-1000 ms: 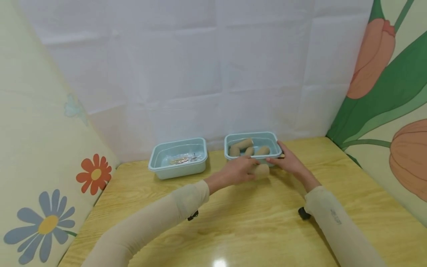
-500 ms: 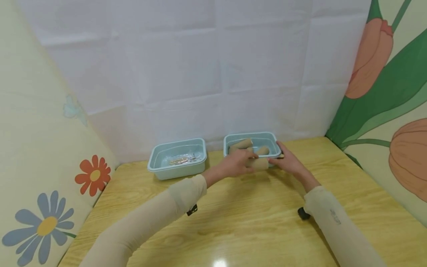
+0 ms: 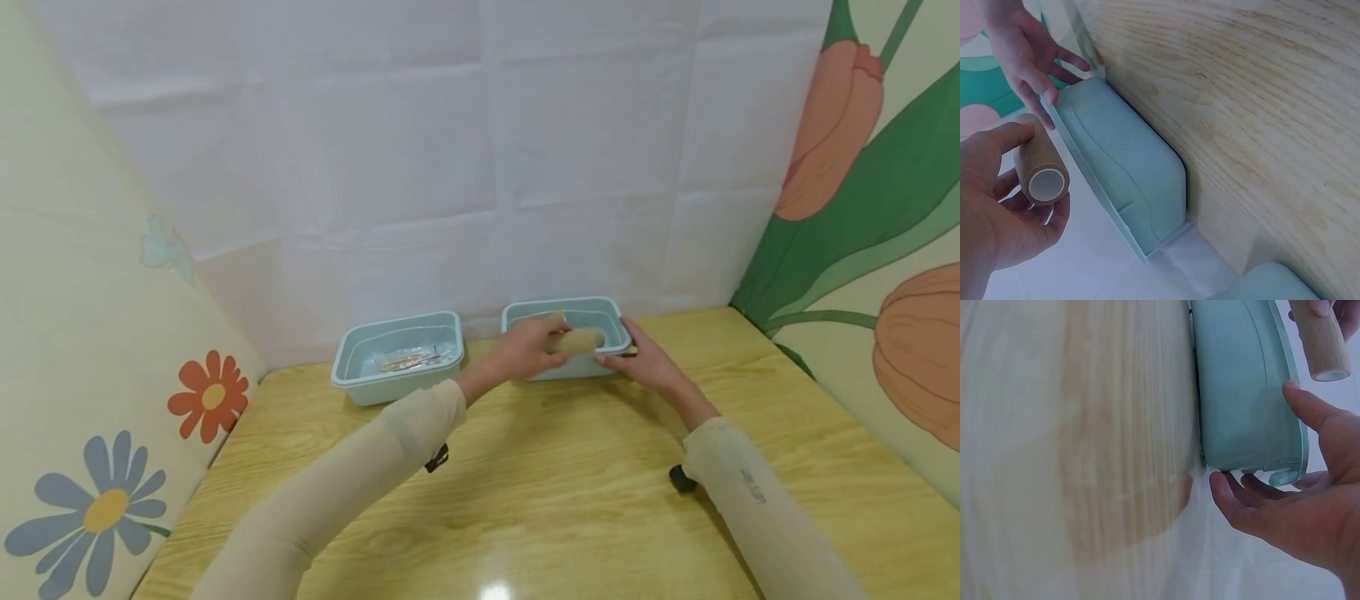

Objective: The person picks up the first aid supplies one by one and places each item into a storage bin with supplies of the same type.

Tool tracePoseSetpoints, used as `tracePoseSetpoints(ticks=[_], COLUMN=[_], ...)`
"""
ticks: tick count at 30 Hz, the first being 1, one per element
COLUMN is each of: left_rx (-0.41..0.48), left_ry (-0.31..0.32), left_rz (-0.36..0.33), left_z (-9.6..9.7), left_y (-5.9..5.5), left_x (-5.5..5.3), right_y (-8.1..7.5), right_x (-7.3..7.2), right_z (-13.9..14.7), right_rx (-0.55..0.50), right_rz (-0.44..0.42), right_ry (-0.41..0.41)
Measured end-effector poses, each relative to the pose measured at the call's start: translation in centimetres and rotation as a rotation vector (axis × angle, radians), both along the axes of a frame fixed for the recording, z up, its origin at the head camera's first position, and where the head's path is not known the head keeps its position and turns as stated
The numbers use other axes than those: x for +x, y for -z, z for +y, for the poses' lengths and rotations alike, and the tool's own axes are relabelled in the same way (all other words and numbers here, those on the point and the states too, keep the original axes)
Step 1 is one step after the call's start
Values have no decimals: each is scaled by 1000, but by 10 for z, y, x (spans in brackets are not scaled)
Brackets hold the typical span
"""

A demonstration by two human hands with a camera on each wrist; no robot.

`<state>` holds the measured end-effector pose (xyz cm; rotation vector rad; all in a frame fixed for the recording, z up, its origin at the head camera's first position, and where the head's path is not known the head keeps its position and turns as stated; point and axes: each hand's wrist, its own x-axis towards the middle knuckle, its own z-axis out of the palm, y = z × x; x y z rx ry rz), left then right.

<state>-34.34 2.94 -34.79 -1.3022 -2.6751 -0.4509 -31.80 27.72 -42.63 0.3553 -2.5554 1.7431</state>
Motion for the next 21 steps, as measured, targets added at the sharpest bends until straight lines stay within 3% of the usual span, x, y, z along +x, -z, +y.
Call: tracePoseSetpoints(ticks=[9, 21], left_rx=[-6, -2], left_ry=[-61, -102], left_rz=[-78, -92], left_z=[6, 6], left_y=[1, 7], left_x=[-16, -34], right_y=[-3, -7], right_x=[4, 7], right_z=[2, 1], right_rx=[7, 16], right_rz=[-8, -43], right_ry=[1, 7])
